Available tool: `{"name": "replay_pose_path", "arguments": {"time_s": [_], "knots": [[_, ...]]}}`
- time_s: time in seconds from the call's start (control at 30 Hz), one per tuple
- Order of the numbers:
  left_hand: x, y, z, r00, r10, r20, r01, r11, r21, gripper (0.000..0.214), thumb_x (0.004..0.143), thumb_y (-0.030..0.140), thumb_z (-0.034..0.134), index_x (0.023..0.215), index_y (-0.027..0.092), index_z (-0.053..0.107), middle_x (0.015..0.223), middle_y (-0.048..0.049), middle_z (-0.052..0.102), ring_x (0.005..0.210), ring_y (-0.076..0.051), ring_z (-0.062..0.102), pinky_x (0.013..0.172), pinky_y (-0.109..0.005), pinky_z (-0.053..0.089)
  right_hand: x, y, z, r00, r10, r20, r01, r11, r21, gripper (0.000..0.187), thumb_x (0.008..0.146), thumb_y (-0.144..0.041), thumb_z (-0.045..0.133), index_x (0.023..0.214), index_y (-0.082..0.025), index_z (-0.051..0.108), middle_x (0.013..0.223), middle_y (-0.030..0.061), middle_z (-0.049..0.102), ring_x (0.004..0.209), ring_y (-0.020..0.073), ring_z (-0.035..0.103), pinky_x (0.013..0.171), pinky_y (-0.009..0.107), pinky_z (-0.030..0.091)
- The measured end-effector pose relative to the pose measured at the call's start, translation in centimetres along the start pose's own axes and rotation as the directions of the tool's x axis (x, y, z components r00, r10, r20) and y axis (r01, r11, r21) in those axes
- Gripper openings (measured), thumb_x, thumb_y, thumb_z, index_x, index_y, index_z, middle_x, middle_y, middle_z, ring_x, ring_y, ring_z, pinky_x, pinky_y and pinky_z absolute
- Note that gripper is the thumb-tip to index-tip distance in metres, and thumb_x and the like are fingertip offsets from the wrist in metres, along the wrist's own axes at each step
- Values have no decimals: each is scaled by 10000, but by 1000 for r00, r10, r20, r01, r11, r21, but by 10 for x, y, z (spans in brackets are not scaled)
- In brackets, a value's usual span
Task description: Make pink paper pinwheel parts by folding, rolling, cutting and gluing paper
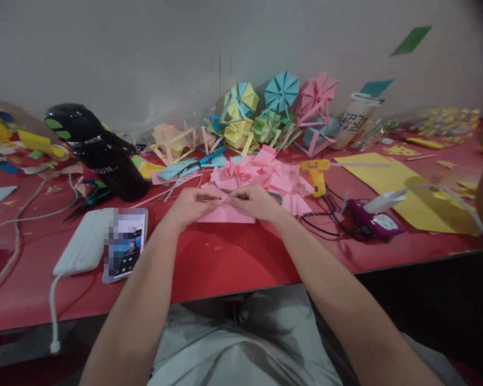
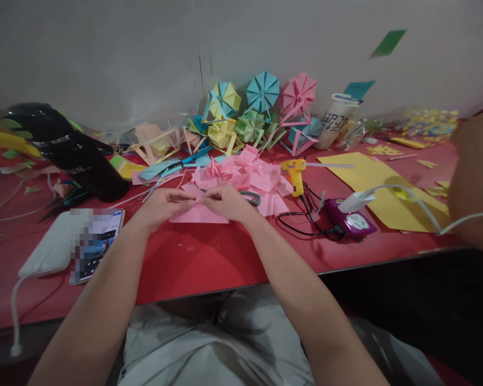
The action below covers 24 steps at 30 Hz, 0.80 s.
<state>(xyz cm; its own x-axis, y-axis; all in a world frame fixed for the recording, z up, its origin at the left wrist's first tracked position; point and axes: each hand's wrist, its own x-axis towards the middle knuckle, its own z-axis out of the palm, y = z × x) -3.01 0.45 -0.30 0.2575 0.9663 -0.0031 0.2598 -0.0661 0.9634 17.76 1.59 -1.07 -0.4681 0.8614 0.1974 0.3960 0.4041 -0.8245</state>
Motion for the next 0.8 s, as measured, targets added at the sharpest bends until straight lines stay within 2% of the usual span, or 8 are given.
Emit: {"name": "replay_pose_path", "arguments": {"time_s": [0.27, 0.47, 0.8], "knots": [[0, -1, 1, 1000, 7, 7, -6, 1000, -17, 257, 690, 380, 828, 893, 222, 819, 947, -54, 791, 874, -195, 697, 858, -319, 525, 1, 0, 0, 999, -31, -18, 32, 999, 6, 380, 853, -467, 562, 711, -139, 690, 622, 0, 491, 594, 106, 370, 546, 271, 277], [1, -2, 1, 1000, 2, 0, -2, 999, 42, 276, 729, 414, 790, 922, 218, 813, 949, -57, 788, 884, -208, 698, 828, -319, 533, 0, 0, 0, 999, -20, -33, 20, 1000, -8, 346, 866, -443, 575, 708, -153, 680, 618, -2, 508, 595, 110, 393, 556, 274, 291], [1, 4, 4, 997, 67, -36, -64, 995, 83, 236, 731, 398, 776, 862, 205, 808, 931, -51, 787, 889, -209, 694, 852, -315, 530, 1, 0, -1, 999, -11, -38, 11, 1000, 8, 346, 863, -443, 574, 692, -155, 659, 590, -9, 482, 588, 109, 372, 537, 262, 296]]}}
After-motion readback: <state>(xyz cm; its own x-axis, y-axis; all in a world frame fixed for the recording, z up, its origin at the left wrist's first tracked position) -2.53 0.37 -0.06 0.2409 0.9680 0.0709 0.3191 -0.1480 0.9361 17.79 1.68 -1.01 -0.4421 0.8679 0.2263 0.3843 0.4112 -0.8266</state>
